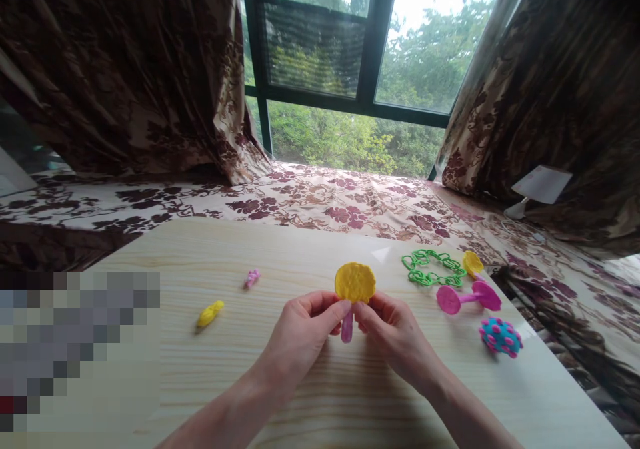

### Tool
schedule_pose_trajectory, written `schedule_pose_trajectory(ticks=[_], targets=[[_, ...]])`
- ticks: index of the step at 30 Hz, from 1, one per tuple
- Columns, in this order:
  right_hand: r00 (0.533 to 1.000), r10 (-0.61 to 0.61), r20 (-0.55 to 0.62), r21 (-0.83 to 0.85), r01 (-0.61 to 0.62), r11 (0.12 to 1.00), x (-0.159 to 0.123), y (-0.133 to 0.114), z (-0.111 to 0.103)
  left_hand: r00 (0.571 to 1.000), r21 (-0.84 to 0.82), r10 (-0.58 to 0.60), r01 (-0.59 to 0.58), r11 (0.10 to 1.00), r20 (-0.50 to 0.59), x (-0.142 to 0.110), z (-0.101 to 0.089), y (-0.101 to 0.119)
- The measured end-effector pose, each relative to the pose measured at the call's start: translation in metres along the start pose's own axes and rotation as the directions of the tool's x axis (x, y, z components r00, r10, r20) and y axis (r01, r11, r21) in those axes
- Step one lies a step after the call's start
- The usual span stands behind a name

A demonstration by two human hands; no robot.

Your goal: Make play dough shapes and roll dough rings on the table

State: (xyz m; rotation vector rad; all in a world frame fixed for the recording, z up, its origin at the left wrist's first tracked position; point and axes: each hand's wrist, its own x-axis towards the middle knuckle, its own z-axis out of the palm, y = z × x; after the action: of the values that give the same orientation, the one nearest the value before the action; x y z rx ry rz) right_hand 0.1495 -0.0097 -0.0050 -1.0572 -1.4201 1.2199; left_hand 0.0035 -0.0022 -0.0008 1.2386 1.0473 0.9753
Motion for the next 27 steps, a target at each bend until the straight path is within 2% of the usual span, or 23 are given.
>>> schedule_pose_trajectory(ticks=[7,10,14,17,22,27], targets=[[0.997,-0.05,-0.053,-0.149,0.042,0.988,-0.0034,0.0038,0.0044,1.0,0.027,0.017,-0.018,0.999,0.023,-0.0006,0.0005,-0.002],[0.998,-0.042,-0.049,-0.099,0.037,0.994,-0.0023,0.0026,0.0055,1.0,-0.003,0.006,-0.006,1.0,-0.009,0.0002,0.0005,-0.0041],[0.999,0.03,-0.012,-0.041,-0.03,0.999,-0.0012,0.0009,0.0062,0.996,-0.12,-0.029,0.019,0.993,-0.082,0.0021,-0.0008,-0.0088],[0.999,0.037,0.002,-0.017,-0.037,0.999,-0.002,0.0021,0.0069,0.995,-0.161,-0.043,0.028,0.987,-0.094,0.0028,-0.0021,-0.0084],[0.999,0.035,-0.014,-0.017,-0.035,0.999,-0.0028,0.0034,0.0069,0.994,-0.133,-0.065,0.053,0.99,-0.089,0.0029,-0.005,-0.0023],[0.999,0.026,-0.025,-0.043,-0.027,0.999,-0.0032,0.0047,0.0083,0.993,-0.045,-0.027,0.022,0.999,-0.112,0.0032,-0.0058,-0.0025]])
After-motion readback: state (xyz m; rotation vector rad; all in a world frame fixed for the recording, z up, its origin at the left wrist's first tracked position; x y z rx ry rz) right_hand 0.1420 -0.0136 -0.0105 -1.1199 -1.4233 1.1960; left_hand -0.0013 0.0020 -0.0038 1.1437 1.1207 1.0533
